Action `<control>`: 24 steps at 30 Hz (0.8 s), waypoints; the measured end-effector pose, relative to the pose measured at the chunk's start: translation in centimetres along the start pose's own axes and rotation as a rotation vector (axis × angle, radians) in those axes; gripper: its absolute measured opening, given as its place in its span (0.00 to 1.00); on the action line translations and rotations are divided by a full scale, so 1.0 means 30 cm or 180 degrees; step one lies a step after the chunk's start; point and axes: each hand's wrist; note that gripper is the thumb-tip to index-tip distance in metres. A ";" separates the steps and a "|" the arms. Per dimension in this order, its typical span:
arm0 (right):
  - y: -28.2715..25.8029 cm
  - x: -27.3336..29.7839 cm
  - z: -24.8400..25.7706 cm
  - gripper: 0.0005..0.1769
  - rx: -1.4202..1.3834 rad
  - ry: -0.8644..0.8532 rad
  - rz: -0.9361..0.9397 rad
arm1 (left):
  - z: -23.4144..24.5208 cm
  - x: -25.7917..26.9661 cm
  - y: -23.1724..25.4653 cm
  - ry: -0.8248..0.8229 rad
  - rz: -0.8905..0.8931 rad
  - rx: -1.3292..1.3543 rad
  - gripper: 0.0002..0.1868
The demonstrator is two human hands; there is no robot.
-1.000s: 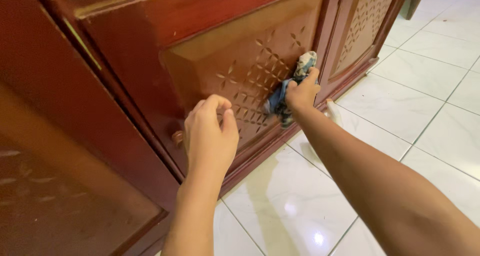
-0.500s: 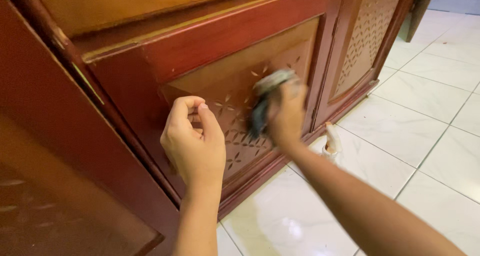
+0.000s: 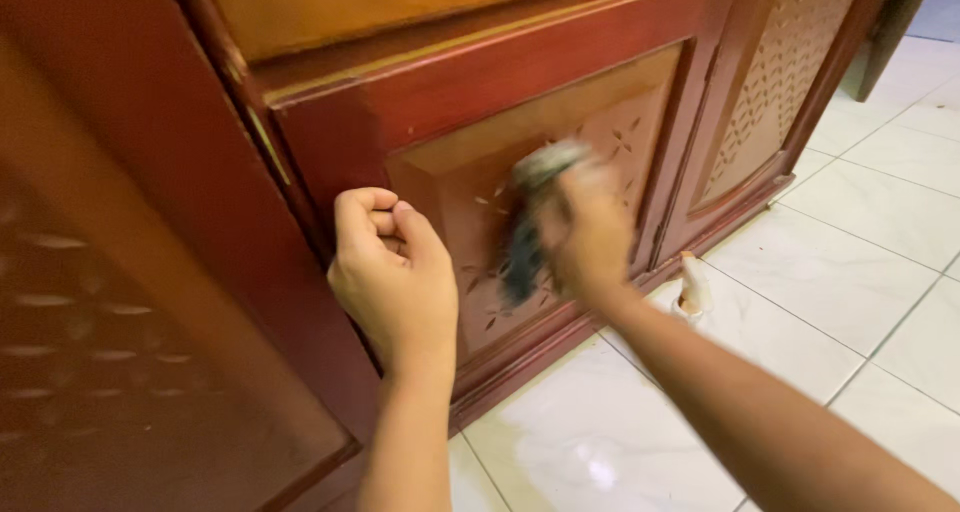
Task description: The person wipes the front of a wooden wardrobe with a patterned cloth while holding a spray bottle. They clean the lower doors, middle drawer, and upper frame, including the mirrored section, by spraying and wiping the surfaces.
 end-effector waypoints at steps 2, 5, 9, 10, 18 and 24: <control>0.143 -0.093 0.048 0.11 -0.0027 0.0056 -0.1079 | 0.018 -0.001 0.009 -0.0060 0.0186 -0.0047 0.03; 0.180 -0.123 0.085 0.12 -0.0402 -0.0327 -0.1706 | 0.042 -0.007 0.004 -0.0255 0.0304 -0.0212 0.05; -0.098 0.051 0.005 0.15 -0.0217 -0.0490 -0.0563 | 0.051 0.003 -0.023 -0.0556 0.0359 -0.0303 0.05; -0.158 0.082 0.010 0.14 -0.0208 -0.1003 -0.0542 | 0.053 0.007 -0.031 -0.0653 0.0391 -0.0266 0.05; -0.038 -0.123 0.066 0.13 0.0154 0.0001 -0.0797 | 0.050 0.009 -0.027 -0.1022 0.0680 -0.0078 0.05; -0.175 0.001 0.052 0.14 0.0089 -0.0873 -0.0468 | 0.070 -0.001 -0.029 -0.1252 0.0849 -0.0062 0.06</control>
Point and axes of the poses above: each hand's wrist, its own x-axis away from the middle knuckle, its own z-axis out of the back of the hand, y = z × x, and after that the axes turned 14 degrees about -y, right-handed
